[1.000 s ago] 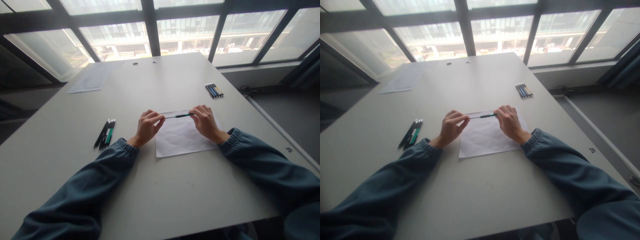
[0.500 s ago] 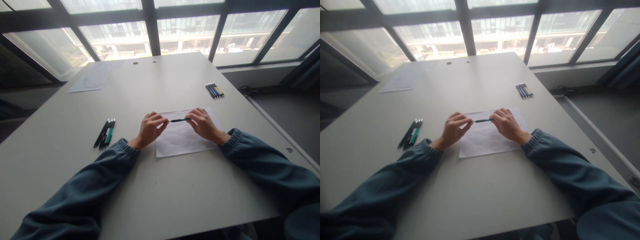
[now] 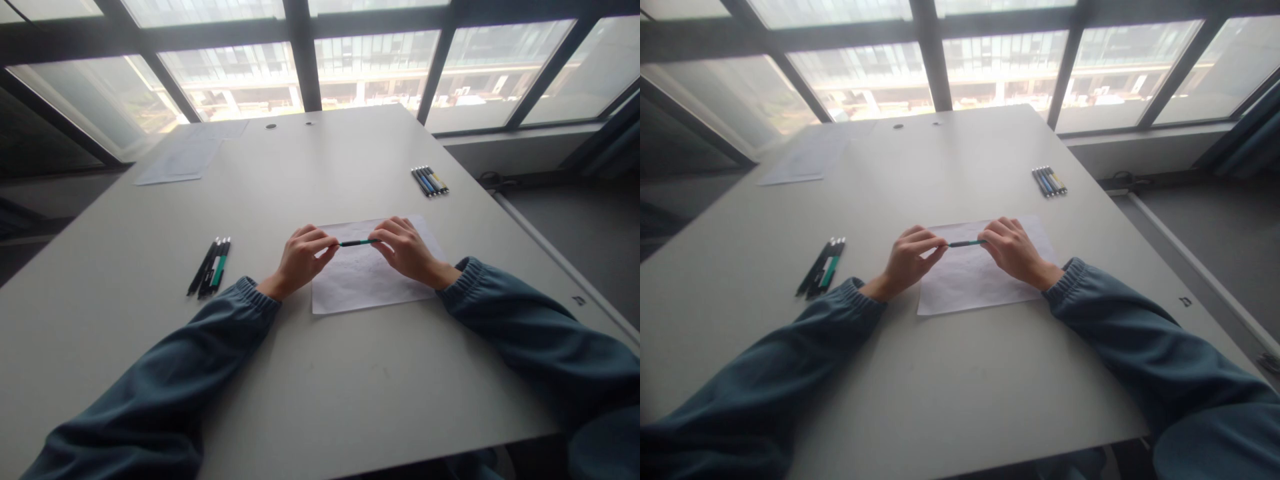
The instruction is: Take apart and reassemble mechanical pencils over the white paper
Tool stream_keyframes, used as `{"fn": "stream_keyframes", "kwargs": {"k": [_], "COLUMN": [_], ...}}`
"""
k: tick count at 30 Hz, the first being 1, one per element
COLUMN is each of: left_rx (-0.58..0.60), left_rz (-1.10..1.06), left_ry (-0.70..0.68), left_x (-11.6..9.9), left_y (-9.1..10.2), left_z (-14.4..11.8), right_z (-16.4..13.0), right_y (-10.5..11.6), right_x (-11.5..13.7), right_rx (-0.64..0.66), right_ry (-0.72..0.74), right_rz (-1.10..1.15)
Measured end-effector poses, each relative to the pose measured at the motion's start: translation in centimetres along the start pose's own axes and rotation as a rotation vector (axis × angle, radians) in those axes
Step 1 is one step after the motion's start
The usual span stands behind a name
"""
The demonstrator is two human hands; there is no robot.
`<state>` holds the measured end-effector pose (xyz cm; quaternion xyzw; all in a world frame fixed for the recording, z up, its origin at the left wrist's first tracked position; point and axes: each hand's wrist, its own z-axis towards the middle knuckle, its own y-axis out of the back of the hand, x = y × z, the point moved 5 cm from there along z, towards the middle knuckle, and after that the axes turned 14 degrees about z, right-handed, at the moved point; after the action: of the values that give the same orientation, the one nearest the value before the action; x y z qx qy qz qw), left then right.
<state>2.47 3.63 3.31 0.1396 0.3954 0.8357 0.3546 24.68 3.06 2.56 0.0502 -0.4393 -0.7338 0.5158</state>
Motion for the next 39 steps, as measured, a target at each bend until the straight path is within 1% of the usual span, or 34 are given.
{"fn": "stream_keyframes", "kwargs": {"k": [10,32,39], "left_rx": [-0.059,-0.081,-0.090], "left_rz": [-0.159,-0.189,-0.199], "left_ry": [0.082,0.130,0.126], "left_x": [0.60,0.62,0.53], "left_y": [-0.24,0.24,0.32], "left_z": [-0.14,-0.01,-0.04], "right_z": [-0.06,-0.01,0.11], "right_y": [-0.11,0.15,0.28], "right_x": [-0.28,0.27,0.62], "right_rx": [-0.012,-0.015,0.002], "right_ry": [-0.009,0.024,0.071], "right_rz": [0.025,0.047,0.014]}}
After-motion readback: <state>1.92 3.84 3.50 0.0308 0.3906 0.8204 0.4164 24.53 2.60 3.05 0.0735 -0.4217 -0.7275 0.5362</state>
